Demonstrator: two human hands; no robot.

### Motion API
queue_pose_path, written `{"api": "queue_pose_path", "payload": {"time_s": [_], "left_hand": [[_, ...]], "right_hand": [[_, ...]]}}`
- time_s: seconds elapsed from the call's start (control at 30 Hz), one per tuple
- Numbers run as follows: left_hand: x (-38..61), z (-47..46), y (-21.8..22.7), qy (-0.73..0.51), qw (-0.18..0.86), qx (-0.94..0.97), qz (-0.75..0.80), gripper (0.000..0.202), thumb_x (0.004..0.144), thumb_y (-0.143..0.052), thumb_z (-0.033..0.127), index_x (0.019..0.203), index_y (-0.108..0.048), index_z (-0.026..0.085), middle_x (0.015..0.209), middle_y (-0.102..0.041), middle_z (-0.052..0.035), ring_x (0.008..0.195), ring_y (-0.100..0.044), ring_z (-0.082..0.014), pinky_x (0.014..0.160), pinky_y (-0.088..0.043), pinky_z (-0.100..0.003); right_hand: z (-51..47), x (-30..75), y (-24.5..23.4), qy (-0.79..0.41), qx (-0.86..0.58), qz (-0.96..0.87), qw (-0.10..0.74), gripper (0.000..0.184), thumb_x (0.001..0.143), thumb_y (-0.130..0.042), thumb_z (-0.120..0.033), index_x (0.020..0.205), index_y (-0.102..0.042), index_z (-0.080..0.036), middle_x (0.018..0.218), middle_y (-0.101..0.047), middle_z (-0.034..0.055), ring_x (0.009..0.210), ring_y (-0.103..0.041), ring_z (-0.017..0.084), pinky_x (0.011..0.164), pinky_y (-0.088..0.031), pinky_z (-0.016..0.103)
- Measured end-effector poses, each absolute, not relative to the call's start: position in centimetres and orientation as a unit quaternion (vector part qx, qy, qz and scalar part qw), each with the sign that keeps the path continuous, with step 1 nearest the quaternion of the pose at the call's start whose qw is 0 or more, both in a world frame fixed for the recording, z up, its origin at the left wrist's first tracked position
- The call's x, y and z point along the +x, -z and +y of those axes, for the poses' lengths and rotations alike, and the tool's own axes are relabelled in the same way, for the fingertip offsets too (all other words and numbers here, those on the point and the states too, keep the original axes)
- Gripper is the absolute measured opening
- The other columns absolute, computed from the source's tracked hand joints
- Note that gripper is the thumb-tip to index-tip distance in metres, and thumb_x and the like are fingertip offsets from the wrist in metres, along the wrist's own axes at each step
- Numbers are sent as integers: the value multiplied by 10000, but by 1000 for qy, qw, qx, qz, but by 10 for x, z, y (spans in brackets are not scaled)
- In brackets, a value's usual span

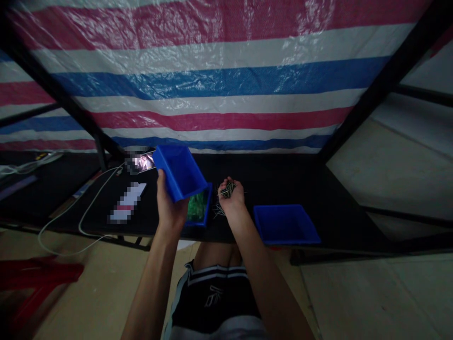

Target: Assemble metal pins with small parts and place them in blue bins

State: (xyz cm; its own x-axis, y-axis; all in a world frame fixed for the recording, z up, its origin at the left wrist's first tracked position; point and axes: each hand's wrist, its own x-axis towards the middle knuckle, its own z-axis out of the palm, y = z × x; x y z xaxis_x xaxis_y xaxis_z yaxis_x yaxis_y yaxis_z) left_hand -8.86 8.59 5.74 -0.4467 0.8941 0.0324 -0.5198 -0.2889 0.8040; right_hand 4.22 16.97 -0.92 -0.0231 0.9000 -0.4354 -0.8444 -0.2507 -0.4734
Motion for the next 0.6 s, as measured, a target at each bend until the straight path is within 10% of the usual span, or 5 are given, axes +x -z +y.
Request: {"api": "queue_pose_path", "payload": {"time_s": [0.6], "left_hand": [[-149,-2,-48,-846,398,62,349,459,889,-699,632,1220,-734,316,1287,-755,-24,1307,-636,-311,1042,-578,-439]], "right_hand": [[184,23,17,-464,-553,-301,624,383,973,-623,-431,667,-604,-201,506,-553,-56,407,-479,87,412,-315,193]]}}
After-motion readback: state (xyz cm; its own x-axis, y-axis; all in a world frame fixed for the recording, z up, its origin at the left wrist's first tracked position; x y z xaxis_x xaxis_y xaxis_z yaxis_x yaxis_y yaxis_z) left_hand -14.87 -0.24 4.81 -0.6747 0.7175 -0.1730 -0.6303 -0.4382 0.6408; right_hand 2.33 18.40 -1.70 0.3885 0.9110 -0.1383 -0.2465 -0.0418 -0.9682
